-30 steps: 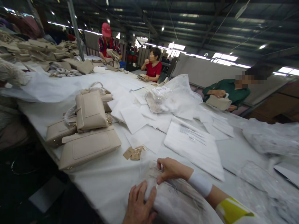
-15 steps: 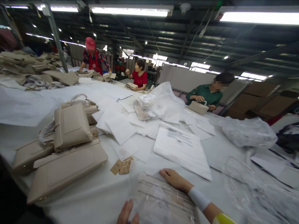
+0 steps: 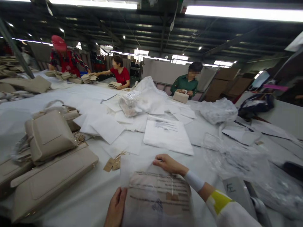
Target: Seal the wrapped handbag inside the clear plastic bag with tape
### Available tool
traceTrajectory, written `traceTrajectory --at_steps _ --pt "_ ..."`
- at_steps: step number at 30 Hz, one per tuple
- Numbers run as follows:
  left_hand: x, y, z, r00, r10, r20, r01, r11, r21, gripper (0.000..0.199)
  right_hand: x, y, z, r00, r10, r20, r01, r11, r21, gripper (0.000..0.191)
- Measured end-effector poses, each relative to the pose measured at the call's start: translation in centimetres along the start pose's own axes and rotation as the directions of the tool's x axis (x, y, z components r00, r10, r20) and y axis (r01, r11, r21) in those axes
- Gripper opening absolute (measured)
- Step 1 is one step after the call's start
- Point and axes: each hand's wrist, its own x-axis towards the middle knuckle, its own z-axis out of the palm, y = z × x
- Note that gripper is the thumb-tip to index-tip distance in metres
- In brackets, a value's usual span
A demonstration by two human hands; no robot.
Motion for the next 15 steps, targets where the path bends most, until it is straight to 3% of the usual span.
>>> traceTrajectory --at_steps 4,10,15 --pt "-0.5 0.2 0.7 0.995 0.086 0.057 -0.087 0.996 0.003 0.051 -1.0 0.2 0.4 1.000 0.016 -0.003 -0.016 0.999 0.051 0.041" --pt "-0.5 -0.2 -0.1 0.996 0.090 0.015 -0.090 0.996 -0.029 0.060 -3.5 -0.7 0.7 0.998 0.008 0.063 -0.014 0.995 0.099 0.043" --pt "2.0 3.4 -1.3 0.998 0.047 0.049 -0.044 0.997 -0.062 0.075 -4.0 -0.6 1.3 0.999 0.027 0.039 -0.031 0.994 0.100 0.044"
